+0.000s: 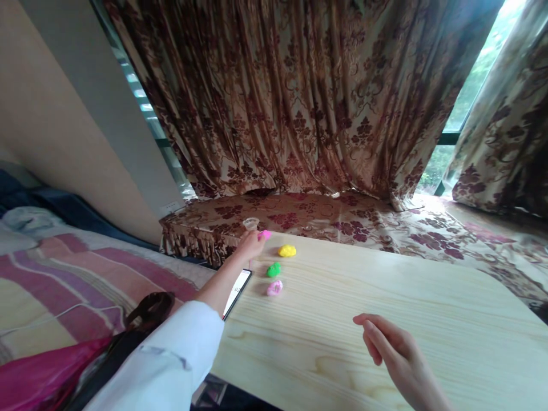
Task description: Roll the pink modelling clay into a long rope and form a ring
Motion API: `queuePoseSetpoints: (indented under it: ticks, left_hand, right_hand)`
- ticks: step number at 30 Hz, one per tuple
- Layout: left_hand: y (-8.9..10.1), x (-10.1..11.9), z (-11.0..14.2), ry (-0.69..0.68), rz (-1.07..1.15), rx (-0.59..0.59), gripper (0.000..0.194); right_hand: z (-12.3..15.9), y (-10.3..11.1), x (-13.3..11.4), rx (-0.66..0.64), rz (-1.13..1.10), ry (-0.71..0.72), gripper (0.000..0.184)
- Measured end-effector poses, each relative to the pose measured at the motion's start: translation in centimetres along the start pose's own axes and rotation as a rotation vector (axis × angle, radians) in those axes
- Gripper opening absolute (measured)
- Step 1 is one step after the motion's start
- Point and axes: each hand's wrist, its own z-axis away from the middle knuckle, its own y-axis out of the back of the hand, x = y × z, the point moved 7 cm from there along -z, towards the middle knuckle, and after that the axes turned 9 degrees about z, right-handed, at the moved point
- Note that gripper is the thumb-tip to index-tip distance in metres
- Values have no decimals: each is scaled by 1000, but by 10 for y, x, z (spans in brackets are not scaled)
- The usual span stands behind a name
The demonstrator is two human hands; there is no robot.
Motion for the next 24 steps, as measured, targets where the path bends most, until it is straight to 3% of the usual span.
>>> queuePoseSetpoints:
  ticks: [6, 12, 17, 20, 22, 24]
  left_hand:
    - [-28, -13, -2, -24, -78, -142, 32]
    - [-53, 26, -4, -148, -7, -238, 29]
    - [-69, 58, 5, -150, 186, -302, 29]
    - [-67, 85, 35, -166, 382, -323, 32]
    - [-71, 108, 70, -195, 546, -371, 43]
    - [-81, 129, 113, -199, 707, -472, 37]
  right_hand:
    - [0, 10, 6, 56, 3, -11, 37]
    - [-2, 9, 7, 63, -11, -13, 38]
    - [-1, 8, 6, 83, -34, -5, 37]
    - [-2, 17, 10, 139, -43, 16, 34]
    - [-5, 21, 13, 173, -54, 19, 33]
    - [-9, 23, 15, 196, -62, 20, 32]
